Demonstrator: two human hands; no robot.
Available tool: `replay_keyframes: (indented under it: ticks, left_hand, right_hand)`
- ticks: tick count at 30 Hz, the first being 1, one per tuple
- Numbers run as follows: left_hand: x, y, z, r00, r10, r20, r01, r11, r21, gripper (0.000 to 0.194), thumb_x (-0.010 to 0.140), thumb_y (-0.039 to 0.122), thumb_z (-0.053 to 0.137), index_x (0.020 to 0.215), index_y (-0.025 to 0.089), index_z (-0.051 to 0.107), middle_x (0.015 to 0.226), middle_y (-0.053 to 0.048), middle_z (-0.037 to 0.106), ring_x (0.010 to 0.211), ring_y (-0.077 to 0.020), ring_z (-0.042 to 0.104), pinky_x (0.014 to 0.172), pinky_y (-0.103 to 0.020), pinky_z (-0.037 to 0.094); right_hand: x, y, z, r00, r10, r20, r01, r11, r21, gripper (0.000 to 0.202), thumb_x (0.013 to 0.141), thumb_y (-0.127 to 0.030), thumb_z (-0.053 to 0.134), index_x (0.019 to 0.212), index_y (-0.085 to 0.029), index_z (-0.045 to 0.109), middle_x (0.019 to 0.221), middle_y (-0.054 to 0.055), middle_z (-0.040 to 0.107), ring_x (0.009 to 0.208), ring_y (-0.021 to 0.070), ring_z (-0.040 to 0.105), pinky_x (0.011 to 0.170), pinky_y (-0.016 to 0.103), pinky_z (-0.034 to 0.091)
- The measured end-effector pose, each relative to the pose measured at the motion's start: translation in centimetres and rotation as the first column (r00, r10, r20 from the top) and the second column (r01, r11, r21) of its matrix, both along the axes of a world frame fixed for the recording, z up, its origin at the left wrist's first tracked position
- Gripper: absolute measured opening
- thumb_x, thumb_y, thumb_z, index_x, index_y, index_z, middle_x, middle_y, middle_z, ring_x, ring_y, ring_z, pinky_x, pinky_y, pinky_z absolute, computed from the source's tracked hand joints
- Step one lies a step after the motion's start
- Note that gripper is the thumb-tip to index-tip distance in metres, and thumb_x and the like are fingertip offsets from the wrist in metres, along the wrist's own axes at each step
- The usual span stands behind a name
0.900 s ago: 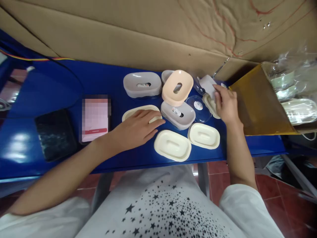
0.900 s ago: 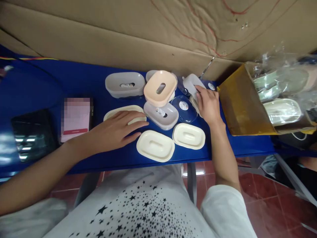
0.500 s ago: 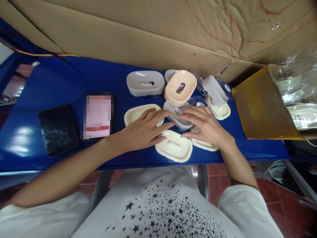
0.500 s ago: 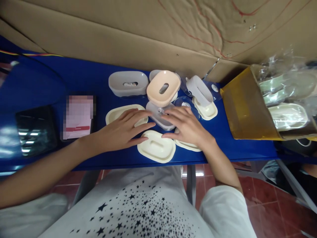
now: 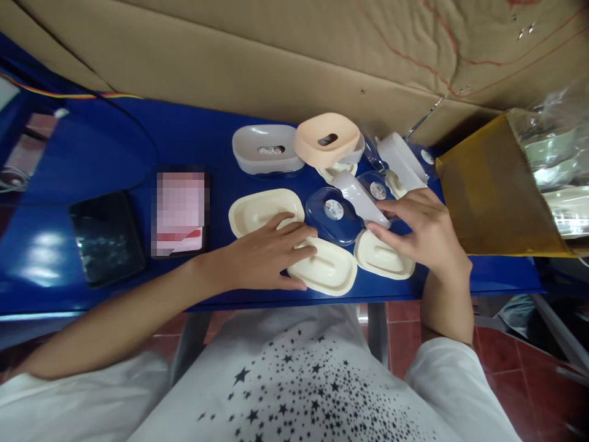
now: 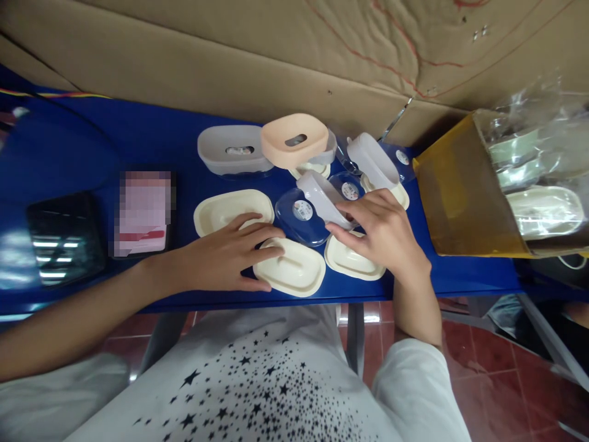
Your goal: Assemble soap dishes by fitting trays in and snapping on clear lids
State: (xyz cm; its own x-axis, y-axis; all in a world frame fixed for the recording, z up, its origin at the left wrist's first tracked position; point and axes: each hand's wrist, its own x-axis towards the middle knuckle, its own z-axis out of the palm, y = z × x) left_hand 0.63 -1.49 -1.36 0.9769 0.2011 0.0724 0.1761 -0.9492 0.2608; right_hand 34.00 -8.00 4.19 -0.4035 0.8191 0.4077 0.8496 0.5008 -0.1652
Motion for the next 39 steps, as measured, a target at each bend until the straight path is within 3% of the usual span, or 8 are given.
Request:
replay_keyframes:
  ticks: [7, 11, 14, 17, 20, 24, 29, 39]
  left_hand:
    - [-0.9, 0.6, 1.0, 0.999, 0.037, -0.011, -0.037, 0.996, -0.081, 0.069, 0.094, 0.066, 0.08, 0.146, 0.023, 0.064, 0.158, -0.018, 0.057, 0.15, -0.0403, 0.052, 0.135, -0.065, 0.026]
    - [-2.9, 1.9, 2.3, 0.972, 0.235, -0.03, -0.237, 0.968, -0.084, 0.068, 0.103, 0.056, 0.071, 0.163, 0.031, 0.05, 0.178, -0.017, 0.036, 0.165, -0.0424, 0.034, 0.136, -0.072, 0.021]
    - [-4.0, 2.8, 2.4, 0.923, 0.378, -0.072, -0.38, 0.925, -0.006, 0.067, 0.104, 0.041, 0.068, 0.165, 0.024, 0.048, 0.181, -0.022, 0.027, 0.164, -0.0492, 0.035, 0.13, -0.073, 0.032]
    - [-4.4, 3.2, 2.0, 0.882, 0.439, -0.173, -0.448, 0.894, -0.018, 0.073, 0.102, 0.039, 0.068, 0.168, 0.022, 0.042, 0.175, -0.024, 0.037, 0.151, -0.0512, 0.052, 0.118, -0.068, 0.049]
    - [-4.4, 3.2, 1.5, 0.872, 0.435, -0.224, -0.459, 0.886, -0.065, 0.072, 0.103, 0.041, 0.064, 0.168, 0.025, 0.039, 0.168, -0.021, 0.047, 0.138, -0.0467, 0.062, 0.113, -0.064, 0.055]
    - [-4.3, 3.3, 1.3, 0.886, 0.43, -0.174, -0.454, 0.88, -0.139, 0.072, 0.102, 0.045, 0.063, 0.167, 0.025, 0.041, 0.168, -0.019, 0.046, 0.145, -0.0458, 0.055, 0.118, -0.063, 0.051]
    - [-4.1, 3.0, 1.7, 0.855, 0.487, -0.177, -0.512, 0.847, -0.145, 0.079, 0.1, 0.045, 0.069, 0.169, 0.025, 0.037, 0.164, -0.019, 0.049, 0.148, -0.0457, 0.051, 0.119, -0.064, 0.05]
    - [-3.8, 3.1, 2.8, 0.822, 0.517, -0.238, -0.548, 0.832, -0.085, 0.084, 0.098, 0.035, 0.075, 0.171, 0.023, 0.036, 0.167, -0.016, 0.055, 0.15, -0.0455, 0.054, 0.121, -0.063, 0.047]
  right_hand:
    - [0.4, -0.8, 1.0, 0.994, -0.089, 0.061, 0.087, 0.995, 0.04, 0.023, 0.105, -0.049, 0.071, 0.112, -0.027, 0.075, 0.079, 0.0, 0.074, 0.078, 0.0242, 0.07, 0.086, 0.042, 0.051]
    - [0.8, -1.0, 1.0, 0.976, -0.149, 0.16, 0.147, 0.989, 0.028, 0.028, 0.107, -0.048, 0.067, 0.122, -0.025, 0.072, 0.089, 0.005, 0.075, 0.091, 0.0293, 0.069, 0.088, 0.044, 0.049]
    - [0.5, -0.9, 0.4, 0.958, -0.154, 0.242, 0.163, 0.986, -0.018, 0.028, 0.109, -0.037, 0.06, 0.133, -0.023, 0.068, 0.11, 0.011, 0.076, 0.105, 0.0338, 0.069, 0.092, 0.048, 0.05]
    - [-1.2, -0.9, -0.5, 0.973, -0.082, 0.214, 0.098, 0.993, -0.062, 0.027, 0.111, -0.025, 0.053, 0.134, -0.023, 0.068, 0.118, 0.013, 0.076, 0.113, 0.0342, 0.069, 0.097, 0.05, 0.051]
    - [-3.6, -0.9, -1.7, 0.987, 0.015, 0.159, 0.009, 0.989, -0.147, 0.032, 0.113, -0.034, 0.055, 0.141, -0.022, 0.066, 0.129, 0.015, 0.077, 0.119, 0.0355, 0.069, 0.101, 0.052, 0.052]
    - [-5.7, -0.5, -3.7, 0.984, -0.004, 0.176, 0.038, 0.981, -0.192, 0.061, 0.11, -0.059, 0.058, 0.156, -0.018, 0.059, 0.152, 0.021, 0.068, 0.134, 0.0417, 0.065, 0.109, 0.059, 0.051]
    - [-6.1, 0.4, -5.1, 0.98, -0.131, 0.149, 0.155, 0.975, -0.158, 0.062, 0.109, -0.064, 0.056, 0.153, -0.02, 0.059, 0.159, 0.022, 0.063, 0.14, 0.0435, 0.062, 0.113, 0.061, 0.051]
    - [-5.9, 3.8, -2.1, 0.985, -0.073, 0.157, 0.123, 0.934, -0.337, 0.06, 0.099, -0.044, 0.077, 0.151, -0.024, 0.055, 0.15, 0.018, 0.07, 0.129, 0.0448, 0.071, 0.105, 0.063, 0.056]
